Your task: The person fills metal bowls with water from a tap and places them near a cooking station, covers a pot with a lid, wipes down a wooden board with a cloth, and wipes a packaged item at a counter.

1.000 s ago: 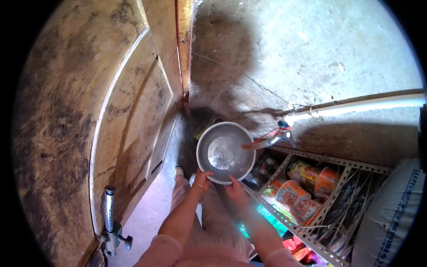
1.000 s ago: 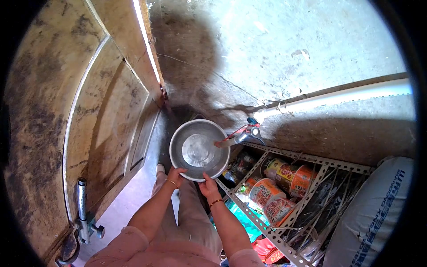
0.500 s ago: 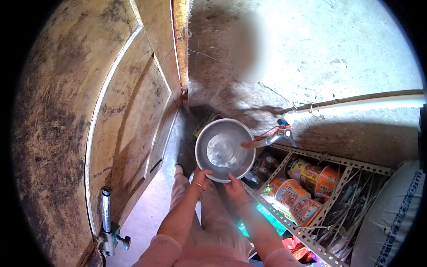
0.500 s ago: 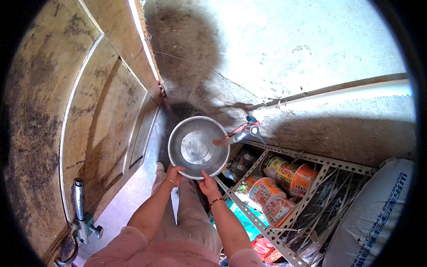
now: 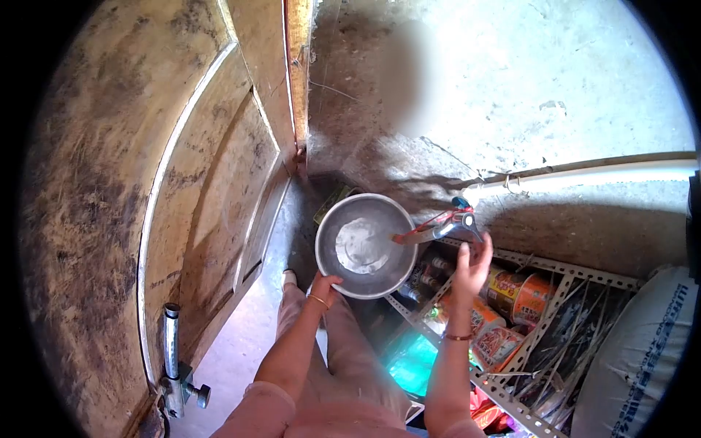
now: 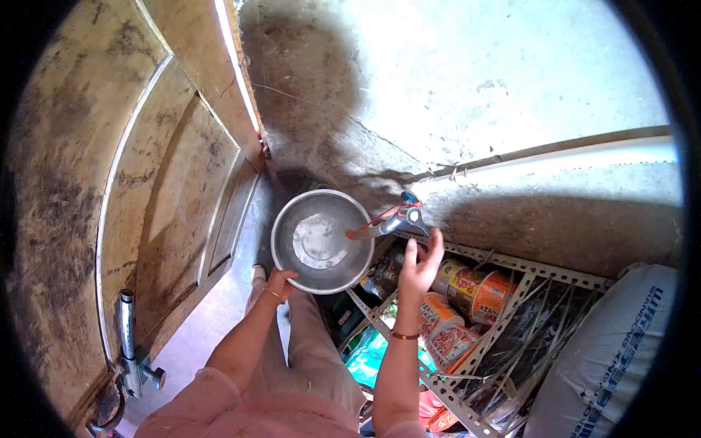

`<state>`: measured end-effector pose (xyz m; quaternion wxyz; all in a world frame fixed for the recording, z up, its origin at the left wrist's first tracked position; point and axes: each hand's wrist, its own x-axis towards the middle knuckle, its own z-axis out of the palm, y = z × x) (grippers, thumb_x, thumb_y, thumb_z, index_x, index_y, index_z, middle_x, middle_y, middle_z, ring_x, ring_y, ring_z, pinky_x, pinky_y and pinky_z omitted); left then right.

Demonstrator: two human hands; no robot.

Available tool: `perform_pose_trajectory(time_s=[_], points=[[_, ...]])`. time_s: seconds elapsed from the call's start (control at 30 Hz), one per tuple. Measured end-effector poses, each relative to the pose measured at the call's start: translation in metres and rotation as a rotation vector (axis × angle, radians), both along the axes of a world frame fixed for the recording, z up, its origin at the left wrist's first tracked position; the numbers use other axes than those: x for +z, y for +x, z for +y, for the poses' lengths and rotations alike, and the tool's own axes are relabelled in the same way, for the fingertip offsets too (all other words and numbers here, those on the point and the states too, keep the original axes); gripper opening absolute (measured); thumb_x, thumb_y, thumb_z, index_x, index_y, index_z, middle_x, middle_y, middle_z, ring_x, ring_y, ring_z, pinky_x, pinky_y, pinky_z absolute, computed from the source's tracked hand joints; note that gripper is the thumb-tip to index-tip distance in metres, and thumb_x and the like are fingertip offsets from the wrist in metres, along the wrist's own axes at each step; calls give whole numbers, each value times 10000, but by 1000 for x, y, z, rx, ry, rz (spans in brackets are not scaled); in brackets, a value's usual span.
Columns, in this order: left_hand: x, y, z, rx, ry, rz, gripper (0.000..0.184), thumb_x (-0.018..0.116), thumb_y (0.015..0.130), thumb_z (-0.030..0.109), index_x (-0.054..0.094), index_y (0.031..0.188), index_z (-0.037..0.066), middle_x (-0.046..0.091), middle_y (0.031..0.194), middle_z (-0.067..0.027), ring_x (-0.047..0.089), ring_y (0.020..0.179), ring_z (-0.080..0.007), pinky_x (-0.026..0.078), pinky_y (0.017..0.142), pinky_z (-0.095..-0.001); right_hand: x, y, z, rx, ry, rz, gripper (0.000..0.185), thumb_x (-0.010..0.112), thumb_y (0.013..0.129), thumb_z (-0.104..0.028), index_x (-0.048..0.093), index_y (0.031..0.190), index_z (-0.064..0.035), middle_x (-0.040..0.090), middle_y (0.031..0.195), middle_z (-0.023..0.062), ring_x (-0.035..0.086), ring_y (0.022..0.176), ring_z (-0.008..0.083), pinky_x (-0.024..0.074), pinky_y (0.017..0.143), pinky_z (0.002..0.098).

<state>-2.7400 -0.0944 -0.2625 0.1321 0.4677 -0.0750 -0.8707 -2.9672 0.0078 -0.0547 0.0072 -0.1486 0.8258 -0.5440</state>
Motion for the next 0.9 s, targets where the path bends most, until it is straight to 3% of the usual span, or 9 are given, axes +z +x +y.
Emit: perform_pose_trajectory(time_s=[0.13, 0.23, 0.37, 0.43, 0.53, 0.77, 0.9], points=[[1, 1, -1, 18, 9, 3, 532, 479, 572, -103, 428, 1085, 26, 530, 948, -107, 533, 842, -249, 454, 759, -349, 53, -4, -27, 64, 201, 65, 456, 559, 790, -118, 364, 1178, 24, 481, 1082, 160, 483, 975, 209, 403, 804, 290], [-4, 4, 0, 14, 4, 38, 533, 485, 573, -95, 427, 1089, 28, 529, 951, -108, 533, 854, -248, 459, 750, -351, 71, -1, -35, 94, 524, 47, 396, 559, 792, -158, 435, 1105, 50, 553, 955, 186, 572, 826, 211, 441, 734, 290], [1, 4, -2, 13, -19, 15, 529, 492, 573, -88, 433, 1085, 33, 533, 936, -106, 539, 848, -247, 467, 730, -347, 71, 1, -35, 38, 504, 37, 388, 561, 790, -167, 446, 1091, 48, 565, 947, 188, 588, 805, 222, 452, 706, 298], [3, 4, -4, 24, -26, 31, 529, 491, 573, -88, 434, 1084, 35, 537, 927, -103, 543, 837, -245, 470, 721, -343, 74, 2, -34, 17, 672, -4, 366, 558, 791, -181, 463, 1062, 47, 594, 872, 177, 601, 771, 221, 461, 680, 303], [-8, 6, -5, 4, -37, 41, 538, 486, 572, -95, 431, 1089, 40, 542, 919, -97, 552, 809, -240, 474, 716, -338, 69, 3, -30, 16, 580, -14, 368, 564, 792, -233, 490, 1010, 54, 604, 813, 154, 583, 730, 184, 447, 656, 290], [-3, 5, -9, -25, -32, -7, 523, 481, 561, -110, 445, 1061, 37, 549, 902, -93, 557, 794, -229, 474, 698, -324, 75, 0, -31, 53, 679, -27, 328, 567, 788, -217, 499, 972, 46, 610, 778, 154, 611, 703, 221, 462, 638, 300], [-5, 8, -9, -23, -40, 14, 527, 478, 561, -114, 448, 1062, 45, 546, 907, -86, 550, 810, -218, 465, 712, -312, 78, 2, -33, 64, 675, -46, 320, 561, 794, -228, 512, 931, 57, 608, 752, 152, 586, 673, 180, 450, 620, 291]])
